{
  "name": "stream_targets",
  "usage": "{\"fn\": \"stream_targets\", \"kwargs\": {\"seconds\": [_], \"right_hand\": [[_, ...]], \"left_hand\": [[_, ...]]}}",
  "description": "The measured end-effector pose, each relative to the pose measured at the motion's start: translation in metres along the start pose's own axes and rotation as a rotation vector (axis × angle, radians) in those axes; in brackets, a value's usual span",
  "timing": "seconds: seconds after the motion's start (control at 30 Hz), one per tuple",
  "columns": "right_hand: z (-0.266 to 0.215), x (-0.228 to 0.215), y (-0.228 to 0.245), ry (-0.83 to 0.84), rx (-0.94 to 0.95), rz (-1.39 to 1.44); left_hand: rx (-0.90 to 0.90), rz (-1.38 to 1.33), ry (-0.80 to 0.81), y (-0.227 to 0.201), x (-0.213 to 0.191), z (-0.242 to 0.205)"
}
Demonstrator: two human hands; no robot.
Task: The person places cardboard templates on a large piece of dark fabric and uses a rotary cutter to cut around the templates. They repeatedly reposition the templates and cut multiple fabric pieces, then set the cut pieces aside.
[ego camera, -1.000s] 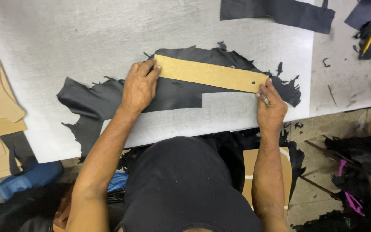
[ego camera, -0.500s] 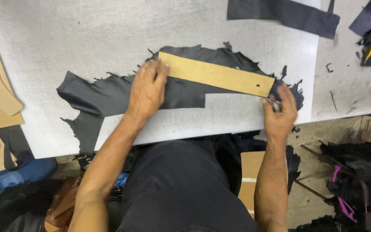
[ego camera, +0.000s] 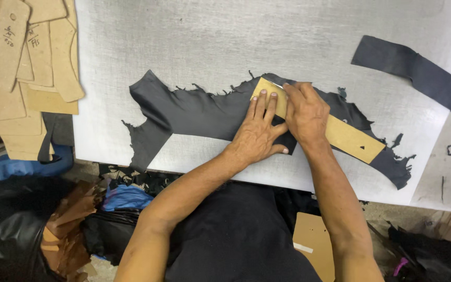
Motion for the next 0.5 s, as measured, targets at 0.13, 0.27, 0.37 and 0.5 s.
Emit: {"fn": "stream_targets", "kwargs": {"seconds": [0.13,0.27,0.37,0.5], "right_hand": [[0.024,0.017,0.017,0.041,-0.062,-0.091],[0.003,0.016,0.000,0.041,-0.099,-0.163],[-0.021,-0.005,-0.039,0.034,-0.069,-0.242],[-0.080,-0.069,-0.112,0.013,0.001,-0.411]], "left_hand": [[0.008,-0.005,0.017,0.000,0.002,0.002],[-0.021,0.000,0.032,-0.002,0.002,0.001],[-0.044,-0.028,0.014,-0.001,-0.005,0.010],[-0.033,0.004,0.043,-0.009,-0.008,0.015]]}}
Point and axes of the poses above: each hand's wrist, its own z-axis towards the middle knuckle, its own x-axis out of the palm, y = z × x, the point moved 7 cm from there along z, towards the middle knuckle, and after that the axes turned 11 degrees about x, right-handed, at the moved point
